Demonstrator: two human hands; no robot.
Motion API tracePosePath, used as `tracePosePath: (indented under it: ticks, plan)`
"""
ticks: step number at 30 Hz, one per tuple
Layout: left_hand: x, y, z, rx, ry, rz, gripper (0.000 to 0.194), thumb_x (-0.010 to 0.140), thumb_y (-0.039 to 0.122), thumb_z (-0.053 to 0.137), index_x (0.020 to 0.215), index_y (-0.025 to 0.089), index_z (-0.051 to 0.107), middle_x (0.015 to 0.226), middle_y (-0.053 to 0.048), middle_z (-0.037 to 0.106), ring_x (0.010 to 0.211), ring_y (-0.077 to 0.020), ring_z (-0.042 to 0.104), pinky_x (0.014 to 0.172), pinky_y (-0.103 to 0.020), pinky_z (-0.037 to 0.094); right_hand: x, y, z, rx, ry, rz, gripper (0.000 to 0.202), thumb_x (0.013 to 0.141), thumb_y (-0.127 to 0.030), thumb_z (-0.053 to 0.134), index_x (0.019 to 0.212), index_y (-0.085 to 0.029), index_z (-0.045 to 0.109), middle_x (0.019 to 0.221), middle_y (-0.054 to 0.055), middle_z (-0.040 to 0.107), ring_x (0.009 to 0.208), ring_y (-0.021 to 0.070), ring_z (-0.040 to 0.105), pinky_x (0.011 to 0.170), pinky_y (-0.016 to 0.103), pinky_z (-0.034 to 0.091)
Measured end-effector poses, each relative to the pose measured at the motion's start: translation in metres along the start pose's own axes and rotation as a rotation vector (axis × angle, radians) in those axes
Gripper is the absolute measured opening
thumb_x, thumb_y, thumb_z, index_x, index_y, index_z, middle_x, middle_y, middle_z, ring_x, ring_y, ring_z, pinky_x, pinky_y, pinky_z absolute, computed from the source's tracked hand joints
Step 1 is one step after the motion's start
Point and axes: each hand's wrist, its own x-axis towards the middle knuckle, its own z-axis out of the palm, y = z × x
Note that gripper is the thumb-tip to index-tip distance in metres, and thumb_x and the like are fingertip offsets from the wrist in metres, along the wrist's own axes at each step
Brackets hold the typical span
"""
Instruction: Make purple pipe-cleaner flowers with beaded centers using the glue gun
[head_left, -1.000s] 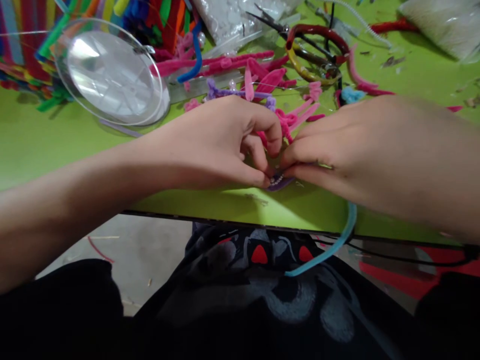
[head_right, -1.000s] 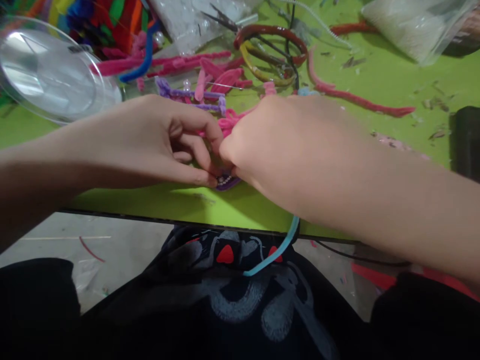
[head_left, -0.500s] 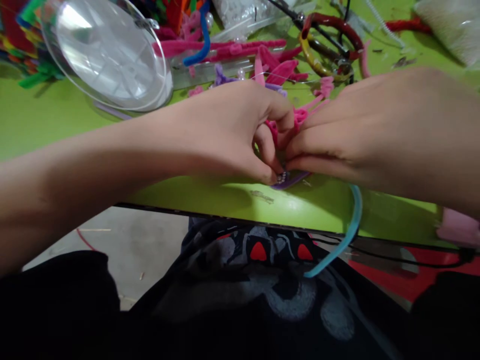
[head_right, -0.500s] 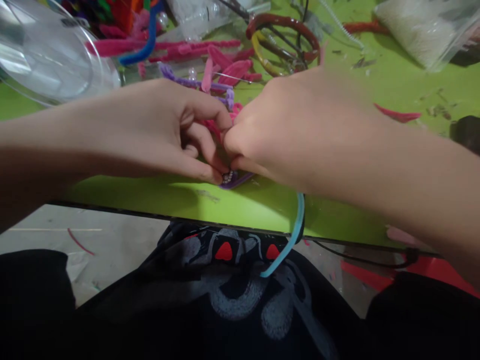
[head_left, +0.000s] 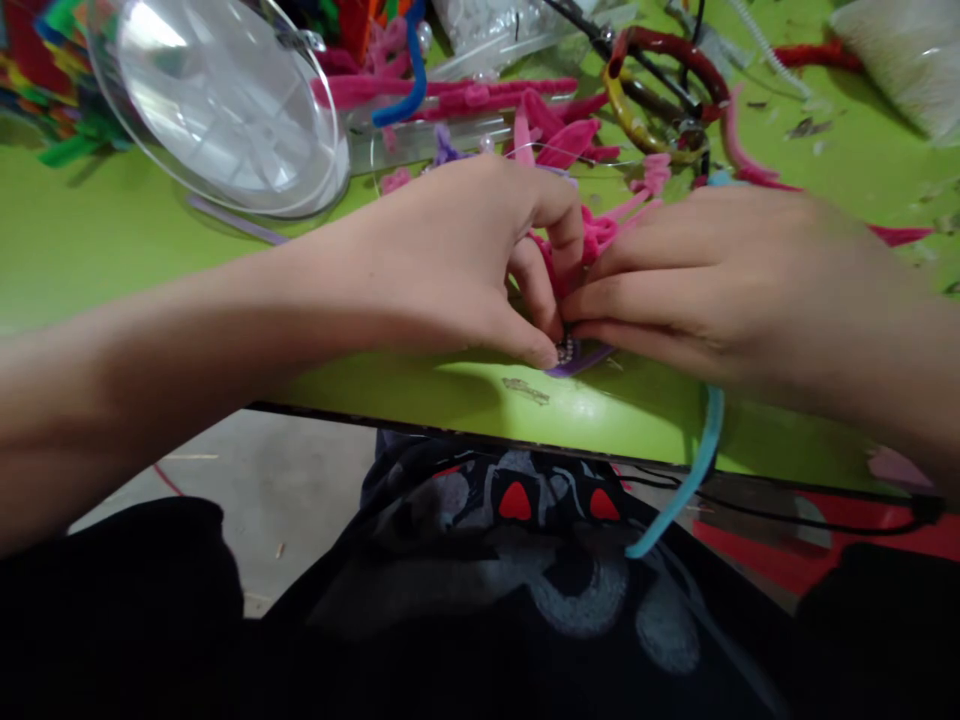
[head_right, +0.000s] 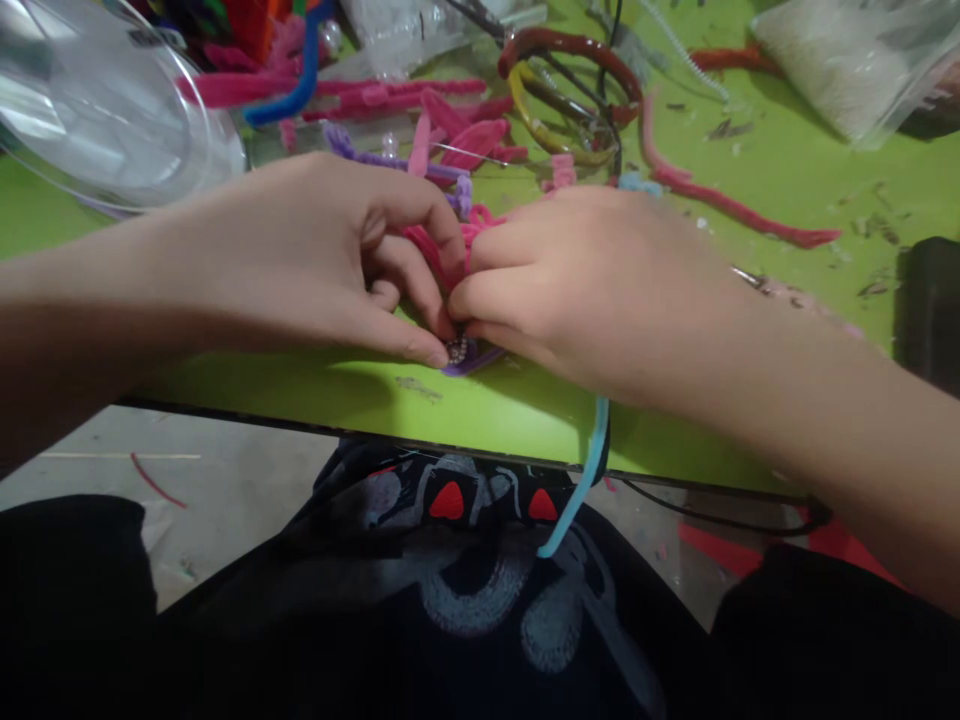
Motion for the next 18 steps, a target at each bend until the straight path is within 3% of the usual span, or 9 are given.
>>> tracePosePath:
  ticks: [3, 10, 13, 15, 18]
  plan:
    - [-0.003, 0.0, 0.002, 0.027, 0.017, 0.028, 0.028, 0.085, 0.017, 0.084, 0.109, 0.014, 0.071, 0.077, 0.005, 0.081, 0.071, -0.0127, 0.076, 0.075, -0.027, 0.064, -0.003, 0.004, 0.0, -0.169, -0.063, -0.183, 0.041, 0.117, -0.037, 0.044, 0.113, -0.025, 0.083, 0.113, 0.006, 0.081, 0.108, 0.0299, 0.073, 0.09, 0.047, 0.052]
    - [-0.012, 0.006, 0.005, -0.026, 0.119, -0.021, 0.031, 0.079, 0.019, 0.093, 0.107, 0.015, 0.08, 0.086, 0.003, 0.08, 0.071, -0.0108, 0.069, 0.083, -0.036, 0.062, -0.013, 0.001, -0.004, -0.352, -0.02, -0.162, 0.049, 0.119, -0.04, 0.03, 0.104, -0.026, 0.075, 0.112, 0.003, 0.077, 0.109, 0.0289, 0.074, 0.092, 0.051, 0.059]
    - [-0.017, 0.011, -0.001, 0.002, 0.202, -0.005, 0.03, 0.086, 0.034, 0.091, 0.108, 0.014, 0.084, 0.09, -0.001, 0.08, 0.075, -0.0106, 0.068, 0.081, -0.032, 0.06, -0.023, -0.005, -0.011, -0.385, 0.105, -0.144, 0.032, 0.118, -0.039, 0.041, 0.114, -0.024, 0.07, 0.117, 0.006, 0.076, 0.102, 0.0265, 0.074, 0.085, 0.046, 0.056]
    - [-0.019, 0.015, -0.003, -0.002, 0.253, 0.006, 0.032, 0.095, 0.043, 0.082, 0.11, 0.014, 0.086, 0.087, 0.0, 0.079, 0.075, -0.0098, 0.068, 0.075, -0.025, 0.056, -0.032, -0.011, -0.017, -0.406, 0.178, -0.052, 0.023, 0.116, -0.039, 0.049, 0.12, -0.026, 0.067, 0.12, 0.006, 0.075, 0.104, 0.0254, 0.073, 0.08, 0.042, 0.053]
    - [-0.014, 0.022, 0.0, -0.061, 0.23, 0.021, 0.034, 0.102, 0.048, 0.073, 0.106, 0.017, 0.088, 0.083, 0.002, 0.078, 0.072, -0.0085, 0.068, 0.065, -0.018, 0.047, -0.044, -0.016, -0.023, -0.462, 0.229, 0.031, 0.019, 0.115, -0.037, 0.05, 0.12, -0.028, 0.066, 0.119, 0.004, 0.075, 0.103, 0.0237, 0.074, 0.073, 0.039, 0.049]
